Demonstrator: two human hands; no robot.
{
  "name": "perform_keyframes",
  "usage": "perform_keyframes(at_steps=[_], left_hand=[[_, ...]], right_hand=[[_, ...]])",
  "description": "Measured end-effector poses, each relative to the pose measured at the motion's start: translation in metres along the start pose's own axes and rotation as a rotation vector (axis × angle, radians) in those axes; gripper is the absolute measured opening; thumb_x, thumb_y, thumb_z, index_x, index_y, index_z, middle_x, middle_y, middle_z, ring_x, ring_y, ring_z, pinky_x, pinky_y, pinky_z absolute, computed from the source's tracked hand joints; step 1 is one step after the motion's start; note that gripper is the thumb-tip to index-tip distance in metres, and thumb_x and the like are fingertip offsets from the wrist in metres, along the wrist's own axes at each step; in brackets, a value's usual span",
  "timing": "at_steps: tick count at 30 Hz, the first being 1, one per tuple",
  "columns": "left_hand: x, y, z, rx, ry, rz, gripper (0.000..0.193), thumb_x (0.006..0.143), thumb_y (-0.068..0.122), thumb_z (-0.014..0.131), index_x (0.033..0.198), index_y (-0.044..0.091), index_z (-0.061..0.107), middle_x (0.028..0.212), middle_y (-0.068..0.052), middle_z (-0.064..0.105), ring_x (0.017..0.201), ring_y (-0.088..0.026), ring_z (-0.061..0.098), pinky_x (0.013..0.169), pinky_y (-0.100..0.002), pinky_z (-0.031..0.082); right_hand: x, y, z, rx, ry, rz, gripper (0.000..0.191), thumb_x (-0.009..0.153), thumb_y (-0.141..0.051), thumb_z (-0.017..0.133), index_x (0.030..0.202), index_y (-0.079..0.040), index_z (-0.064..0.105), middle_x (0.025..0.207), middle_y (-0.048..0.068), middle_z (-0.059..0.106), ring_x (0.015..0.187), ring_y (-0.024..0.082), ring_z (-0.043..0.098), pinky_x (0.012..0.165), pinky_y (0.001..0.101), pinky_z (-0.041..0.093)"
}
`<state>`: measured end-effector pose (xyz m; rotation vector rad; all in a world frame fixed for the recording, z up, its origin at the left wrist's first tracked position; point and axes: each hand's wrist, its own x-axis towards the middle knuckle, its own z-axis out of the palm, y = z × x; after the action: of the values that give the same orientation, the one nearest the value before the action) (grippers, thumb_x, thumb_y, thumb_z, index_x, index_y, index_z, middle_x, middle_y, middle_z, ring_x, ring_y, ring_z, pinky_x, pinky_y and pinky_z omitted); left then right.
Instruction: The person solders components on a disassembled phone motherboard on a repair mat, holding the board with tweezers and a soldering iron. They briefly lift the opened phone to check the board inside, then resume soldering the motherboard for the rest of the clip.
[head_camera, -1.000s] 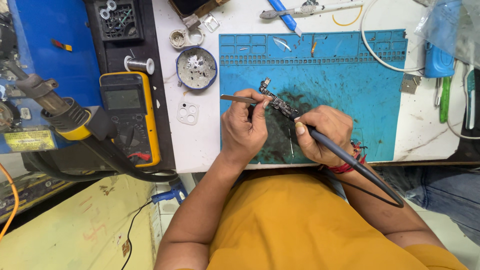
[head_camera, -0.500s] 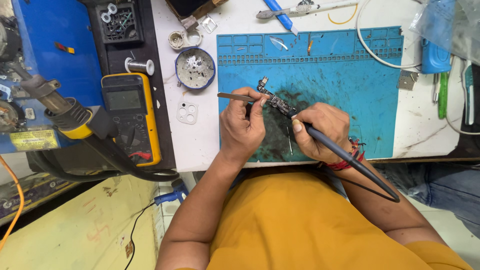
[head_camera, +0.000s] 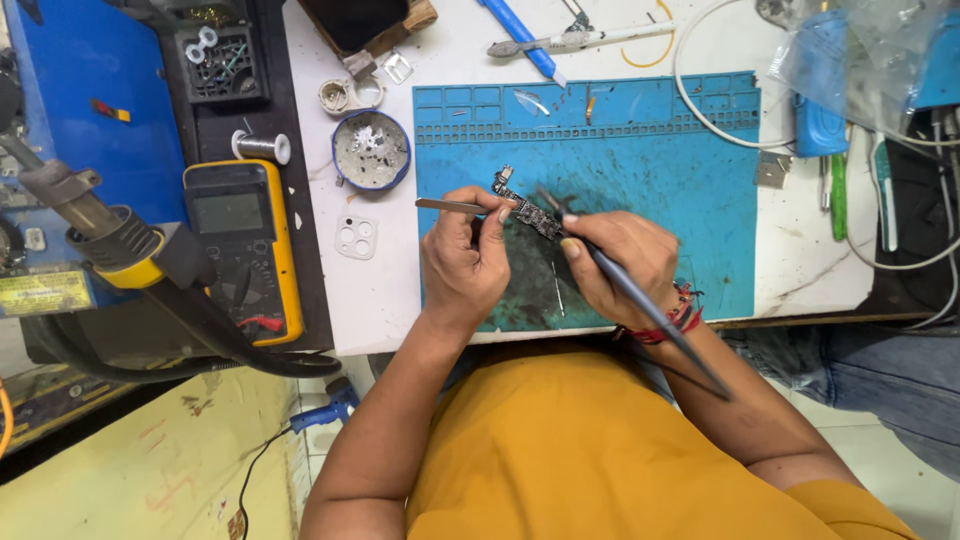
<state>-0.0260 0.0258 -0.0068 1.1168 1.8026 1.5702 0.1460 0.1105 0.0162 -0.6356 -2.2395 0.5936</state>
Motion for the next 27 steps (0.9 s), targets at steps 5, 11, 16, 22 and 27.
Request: perform_keyframes(at_steps=[5, 11, 16, 22, 27], left_hand=[[-0.001, -0.001, -0.001, -0.021, -0.017, 0.029, 0.013, 0.103, 0.001, 0.064, 0.112, 0.002, 0.055, 0.098, -0.009, 0.077, 0.083, -0.013, 0.075, 0.07, -0.026, 0.058], [-0.001, -0.003, -0.001, -0.011, -0.009, 0.014, 0.013, 0.102, -0.001, 0.063, 0.112, 0.001, 0.055, 0.096, -0.011, 0.077, 0.08, -0.013, 0.074, 0.067, -0.026, 0.055], [-0.001, -0.004, 0.0, -0.038, -0.014, 0.044, 0.013, 0.104, -0.001, 0.063, 0.113, 0.0, 0.054, 0.099, -0.011, 0.076, 0.082, -0.012, 0.072, 0.07, -0.025, 0.056], [0.0, 0.0, 0.0, -0.021, -0.01, -0.015, 0.01, 0.102, 0.002, 0.065, 0.11, 0.003, 0.058, 0.093, -0.008, 0.077, 0.067, -0.01, 0.066, 0.06, -0.025, 0.051], [0.002, 0.001, 0.001, 0.038, 0.002, 0.047, 0.011, 0.101, 0.002, 0.066, 0.109, 0.004, 0.059, 0.091, -0.006, 0.075, 0.067, -0.011, 0.068, 0.06, -0.026, 0.052]], right_hand=[[0.006, -0.008, 0.004, -0.147, -0.052, 0.048, 0.022, 0.097, -0.01, 0.076, 0.117, -0.003, 0.07, 0.098, 0.014, 0.075, 0.083, 0.031, 0.074, 0.073, 0.0379, 0.058], [0.004, -0.004, 0.003, -0.071, -0.118, -0.002, 0.025, 0.094, -0.014, 0.077, 0.115, -0.003, 0.069, 0.099, 0.014, 0.075, 0.083, 0.029, 0.075, 0.074, 0.0364, 0.059], [-0.006, 0.002, 0.008, 0.18, -0.04, 0.197, 0.035, 0.1, -0.017, 0.075, 0.123, 0.003, 0.056, 0.1, 0.011, 0.076, 0.083, 0.025, 0.077, 0.071, 0.0323, 0.059], [-0.014, 0.009, 0.0, 0.087, 0.032, 0.054, 0.013, 0.095, -0.009, 0.074, 0.103, -0.001, 0.068, 0.073, 0.01, 0.063, 0.06, 0.026, 0.061, 0.057, 0.0353, 0.046], [-0.013, 0.007, 0.002, 0.125, 0.028, 0.023, 0.003, 0.097, -0.005, 0.067, 0.097, -0.004, 0.064, 0.073, 0.009, 0.063, 0.061, 0.025, 0.061, 0.058, 0.0345, 0.046]])
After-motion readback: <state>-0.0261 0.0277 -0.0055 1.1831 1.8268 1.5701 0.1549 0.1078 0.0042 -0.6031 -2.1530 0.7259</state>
